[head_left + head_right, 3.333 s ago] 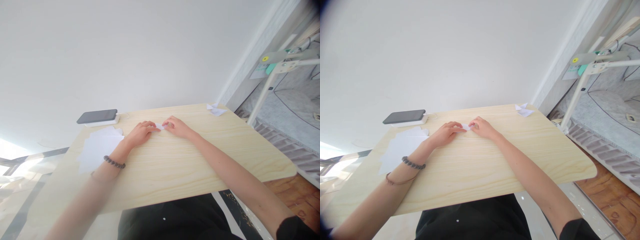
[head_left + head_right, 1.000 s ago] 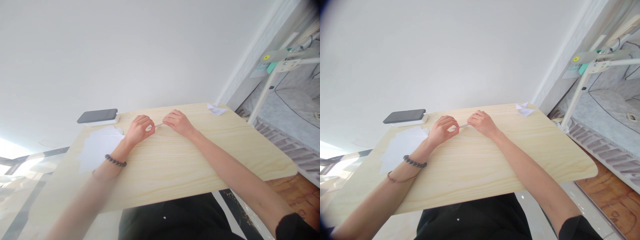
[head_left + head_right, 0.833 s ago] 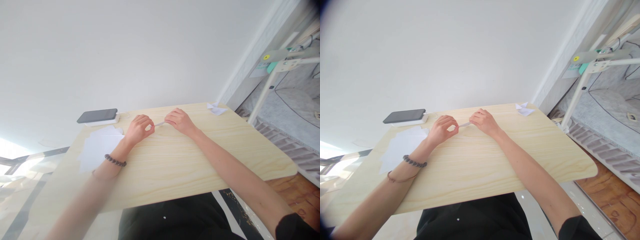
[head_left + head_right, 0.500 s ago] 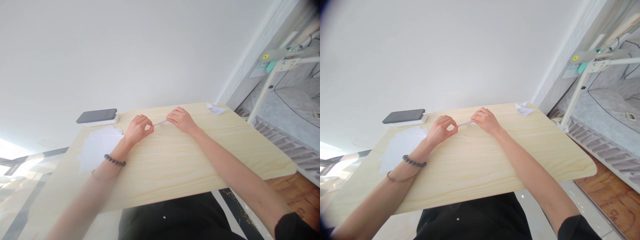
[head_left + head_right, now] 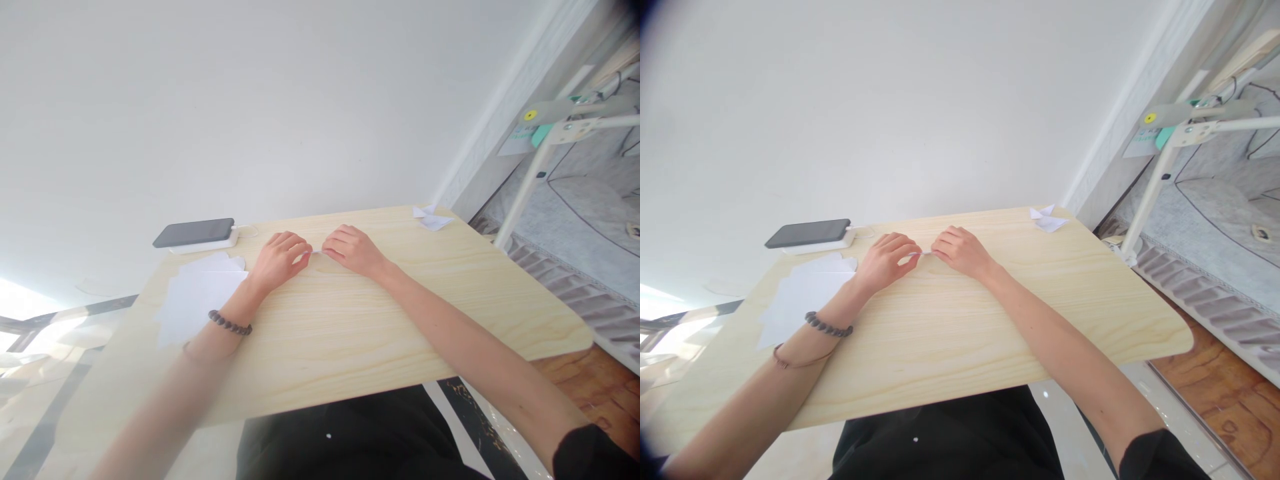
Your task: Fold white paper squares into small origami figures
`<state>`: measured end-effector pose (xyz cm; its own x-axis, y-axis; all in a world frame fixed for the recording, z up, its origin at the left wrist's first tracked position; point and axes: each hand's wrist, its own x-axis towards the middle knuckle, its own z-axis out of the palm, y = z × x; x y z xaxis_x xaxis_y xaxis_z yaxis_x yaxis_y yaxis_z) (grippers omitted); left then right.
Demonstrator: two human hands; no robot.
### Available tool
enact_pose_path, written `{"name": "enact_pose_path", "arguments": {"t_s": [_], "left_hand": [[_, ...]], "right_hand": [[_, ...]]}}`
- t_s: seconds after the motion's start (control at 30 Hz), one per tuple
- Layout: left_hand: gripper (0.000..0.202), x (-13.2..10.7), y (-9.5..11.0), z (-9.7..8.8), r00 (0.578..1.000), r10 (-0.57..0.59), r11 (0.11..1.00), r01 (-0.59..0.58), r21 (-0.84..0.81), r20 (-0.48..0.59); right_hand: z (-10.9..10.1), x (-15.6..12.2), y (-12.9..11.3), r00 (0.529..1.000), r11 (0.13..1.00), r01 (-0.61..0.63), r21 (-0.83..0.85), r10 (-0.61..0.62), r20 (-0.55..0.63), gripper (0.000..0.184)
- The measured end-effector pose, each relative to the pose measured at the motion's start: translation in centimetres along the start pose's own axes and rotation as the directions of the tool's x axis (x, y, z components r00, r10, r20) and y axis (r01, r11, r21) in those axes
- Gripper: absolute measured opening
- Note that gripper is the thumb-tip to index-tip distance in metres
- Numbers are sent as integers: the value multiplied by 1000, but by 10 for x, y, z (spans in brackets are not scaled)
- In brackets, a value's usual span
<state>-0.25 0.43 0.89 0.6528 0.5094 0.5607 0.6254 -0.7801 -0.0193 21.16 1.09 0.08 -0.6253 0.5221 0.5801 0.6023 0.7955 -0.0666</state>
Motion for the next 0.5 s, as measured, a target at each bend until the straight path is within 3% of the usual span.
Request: {"name": "enact_pose_path", "arguments": {"t_s": [0.5], "left_hand": [[19,-1,-3,2,998,13,999,-11,37,-64]], "right_hand": [[1,-1,3,999,998,-39,-52,40,1,18]]}}
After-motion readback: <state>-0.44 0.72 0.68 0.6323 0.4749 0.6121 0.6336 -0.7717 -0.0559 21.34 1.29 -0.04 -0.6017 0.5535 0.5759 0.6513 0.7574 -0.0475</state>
